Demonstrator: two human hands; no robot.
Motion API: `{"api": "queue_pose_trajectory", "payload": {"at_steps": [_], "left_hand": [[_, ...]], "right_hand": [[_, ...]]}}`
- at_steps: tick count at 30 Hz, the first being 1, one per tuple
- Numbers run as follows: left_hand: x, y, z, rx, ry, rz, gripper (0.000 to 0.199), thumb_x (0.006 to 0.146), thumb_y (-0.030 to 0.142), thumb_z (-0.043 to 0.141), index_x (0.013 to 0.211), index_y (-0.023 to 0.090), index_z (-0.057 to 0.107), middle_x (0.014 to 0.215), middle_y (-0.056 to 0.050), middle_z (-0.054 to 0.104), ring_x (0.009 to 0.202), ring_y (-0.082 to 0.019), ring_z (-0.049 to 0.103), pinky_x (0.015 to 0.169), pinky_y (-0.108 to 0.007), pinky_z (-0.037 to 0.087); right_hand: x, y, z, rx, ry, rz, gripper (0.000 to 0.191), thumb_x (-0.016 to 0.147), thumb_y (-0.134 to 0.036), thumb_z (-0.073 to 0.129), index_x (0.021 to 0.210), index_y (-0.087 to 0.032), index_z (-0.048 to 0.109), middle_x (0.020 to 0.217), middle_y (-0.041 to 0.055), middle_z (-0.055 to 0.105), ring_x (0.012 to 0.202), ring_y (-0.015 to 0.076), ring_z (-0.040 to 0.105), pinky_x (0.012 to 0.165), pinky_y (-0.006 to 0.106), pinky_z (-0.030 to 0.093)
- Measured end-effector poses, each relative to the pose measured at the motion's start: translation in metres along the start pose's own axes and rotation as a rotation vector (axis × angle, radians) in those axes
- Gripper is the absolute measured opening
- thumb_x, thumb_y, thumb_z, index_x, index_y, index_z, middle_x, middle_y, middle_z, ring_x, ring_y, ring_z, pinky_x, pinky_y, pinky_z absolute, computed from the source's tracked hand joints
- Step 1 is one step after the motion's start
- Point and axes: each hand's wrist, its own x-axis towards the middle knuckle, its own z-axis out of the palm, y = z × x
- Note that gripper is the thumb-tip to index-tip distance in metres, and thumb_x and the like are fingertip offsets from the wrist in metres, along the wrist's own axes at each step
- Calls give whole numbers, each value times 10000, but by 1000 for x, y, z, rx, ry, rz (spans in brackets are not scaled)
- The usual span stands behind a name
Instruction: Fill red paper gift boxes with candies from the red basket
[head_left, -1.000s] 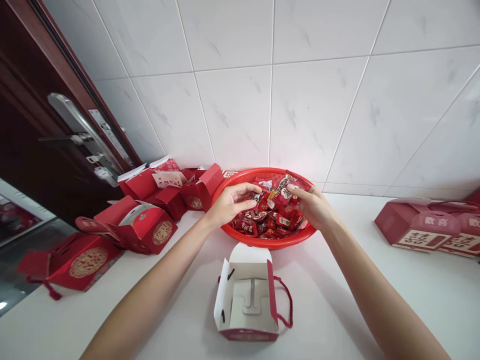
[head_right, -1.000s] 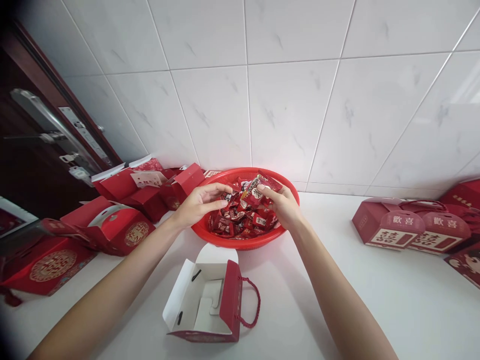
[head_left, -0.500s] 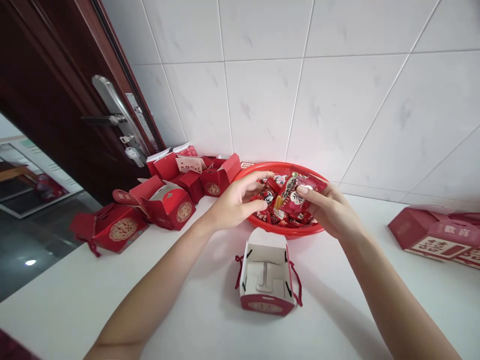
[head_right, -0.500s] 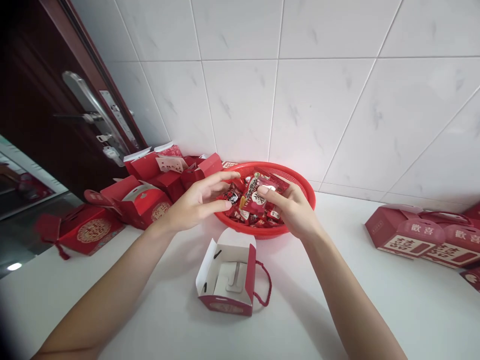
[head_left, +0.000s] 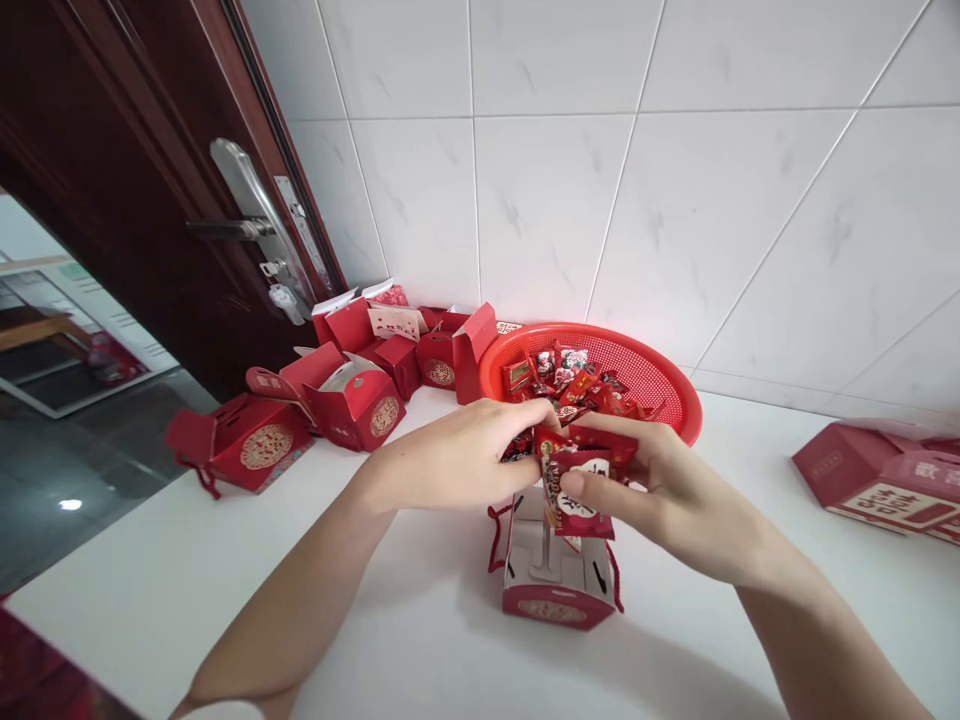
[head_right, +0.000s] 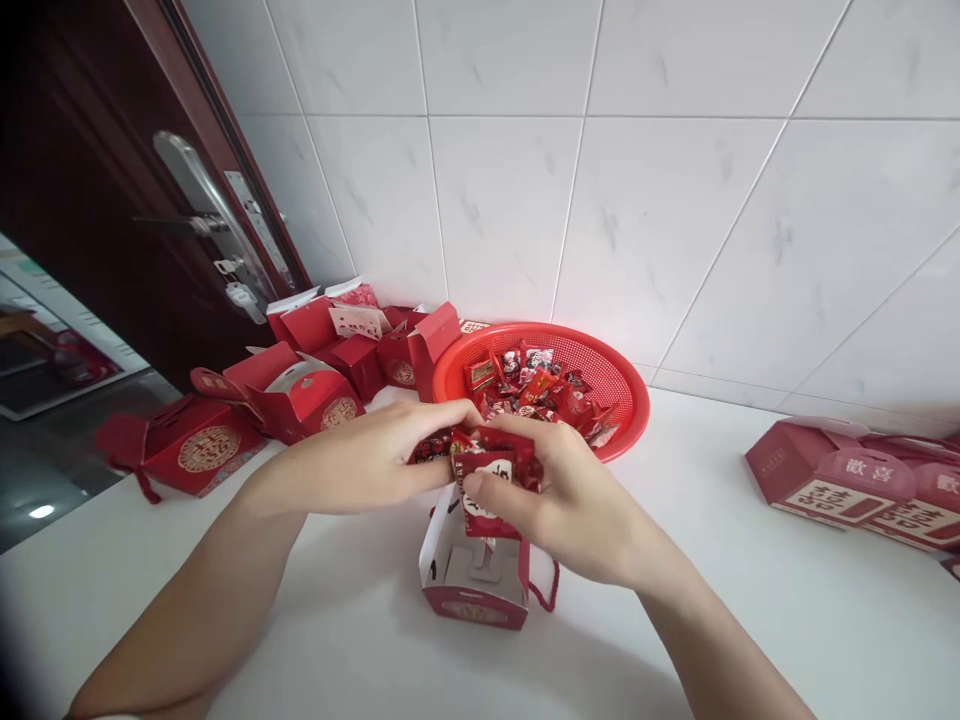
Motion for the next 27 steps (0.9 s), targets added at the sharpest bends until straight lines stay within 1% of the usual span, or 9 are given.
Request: {"api": "queue_pose_trajectory", "payload": {"at_steps": [3, 5, 7, 11, 14, 16, 20, 25, 27], "left_hand": [[-1, 0, 3, 91, -91, 12, 104, 791, 291, 656, 884, 250, 641, 731, 16, 624, 641, -192, 578, 531, -288, 309], [-2, -1, 1, 97, -160, 30, 159, 747, 298, 717, 892, 259, 667, 753, 17, 636, 661, -198, 584, 541, -289, 309], [-3, -3, -1, 102, -213, 44, 203, 714, 269, 742, 909, 273, 687, 768, 22, 649, 661, -196, 578, 551, -289, 313], [-6, -8, -6, 195, -241, -42, 161, 635, 221, 757, 769, 268, 682, 712, 10, 627, 669, -216, 563, 568, -294, 307], [-5, -12, -5, 212, -236, -118, 168, 571, 244, 787, 684, 260, 663, 705, -6, 615, 685, -234, 560, 594, -295, 319], [-4, -13, -3, 232, -255, -135, 180, 566, 258, 795, 673, 255, 650, 713, -14, 618, 686, -238, 556, 609, -298, 328], [-1, -15, 0, 283, -286, -123, 208, 576, 267, 794, 672, 246, 611, 710, -14, 611, 649, -227, 541, 583, -298, 319], [-1, -18, 1, 305, -301, -112, 202, 589, 277, 773, 721, 237, 626, 754, -22, 623, 642, -222, 553, 571, -305, 325], [-1, -17, 0, 366, -355, -101, 181, 634, 300, 741, 753, 231, 623, 801, -33, 643, 668, -224, 573, 573, -305, 332]], "right_hand": [[-2, -1, 8, -160, -81, 30, 251, 855, -241, 665, 1095, -246, 741, 754, 0, 701, 581, 151, 566, 486, 249, 439], [-4, -3, 10, -245, -120, 66, 213, 857, -214, 612, 1035, -237, 728, 685, -14, 664, 533, 135, 522, 461, 239, 397], [-5, -5, 12, -339, -112, 85, 168, 845, -200, 585, 961, -232, 703, 654, -18, 645, 514, 132, 503, 450, 241, 362], [-7, -4, 14, -496, -122, 125, 173, 808, -165, 564, 933, -238, 659, 595, -43, 596, 486, 124, 460, 442, 247, 298], [-3, -1, 17, -542, -175, 167, 196, 796, -145, 549, 927, -247, 653, 590, -52, 583, 500, 124, 465, 448, 239, 304], [2, 2, 19, -569, -182, 220, 177, 785, -152, 564, 909, -242, 653, 637, -36, 626, 545, 140, 527, 455, 238, 332], [14, 6, 28, -550, -121, 337, 108, 734, -139, 626, 806, -217, 640, 721, 9, 696, 643, 180, 628, 485, 248, 400], [21, 3, 42, -464, -61, 517, 112, 698, -120, 654, 652, -204, 594, 643, 14, 663, 610, 184, 614, 465, 258, 403], [23, 0, 48, -475, -67, 579, 115, 700, -139, 669, 652, -198, 582, 660, 15, 658, 631, 184, 615, 478, 261, 413]]}}
